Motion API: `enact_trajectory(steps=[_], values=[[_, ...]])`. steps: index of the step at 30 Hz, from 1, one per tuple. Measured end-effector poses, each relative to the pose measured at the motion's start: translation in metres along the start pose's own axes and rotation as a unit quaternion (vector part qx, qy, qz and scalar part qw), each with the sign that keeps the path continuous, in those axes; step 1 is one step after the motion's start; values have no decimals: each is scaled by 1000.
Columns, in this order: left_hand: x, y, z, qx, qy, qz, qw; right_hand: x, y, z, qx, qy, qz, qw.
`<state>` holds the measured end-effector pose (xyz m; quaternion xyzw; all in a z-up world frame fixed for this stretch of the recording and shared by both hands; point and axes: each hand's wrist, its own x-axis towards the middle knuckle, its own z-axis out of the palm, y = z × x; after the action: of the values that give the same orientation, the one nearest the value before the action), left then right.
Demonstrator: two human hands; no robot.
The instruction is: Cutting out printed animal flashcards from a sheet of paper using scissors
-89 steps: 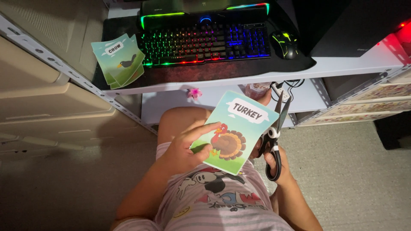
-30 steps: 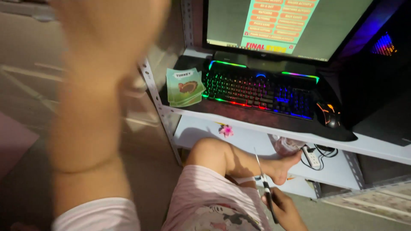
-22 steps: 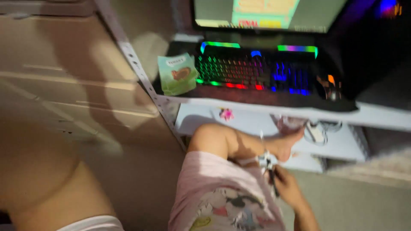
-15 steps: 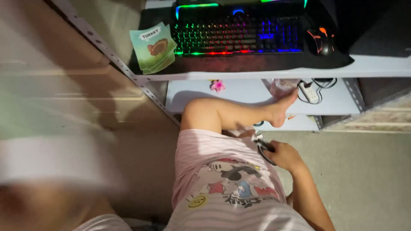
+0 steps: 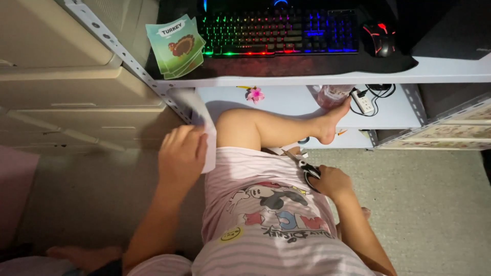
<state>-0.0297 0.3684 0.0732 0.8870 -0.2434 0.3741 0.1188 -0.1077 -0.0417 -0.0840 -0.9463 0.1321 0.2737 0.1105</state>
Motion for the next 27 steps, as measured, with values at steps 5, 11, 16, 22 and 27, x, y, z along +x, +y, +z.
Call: enact_trajectory(steps=[5, 11, 16, 22, 27], values=[[17, 20, -11, -86, -3, 35, 996, -2, 1, 6, 43, 3, 0, 999], [15, 21, -3, -107, -14, 23, 994, 1, 9, 16, 139, 9, -15, 990], [18, 23, -3, -128, -12, 26, 991, -9, 18, 10, 177, 17, -24, 984], [17, 25, 7, -155, -9, 18, 988, -11, 53, 9, 273, 42, -21, 961], [1, 43, 40, -215, -74, 33, 973, -42, 95, -17, 306, 113, 88, 941]])
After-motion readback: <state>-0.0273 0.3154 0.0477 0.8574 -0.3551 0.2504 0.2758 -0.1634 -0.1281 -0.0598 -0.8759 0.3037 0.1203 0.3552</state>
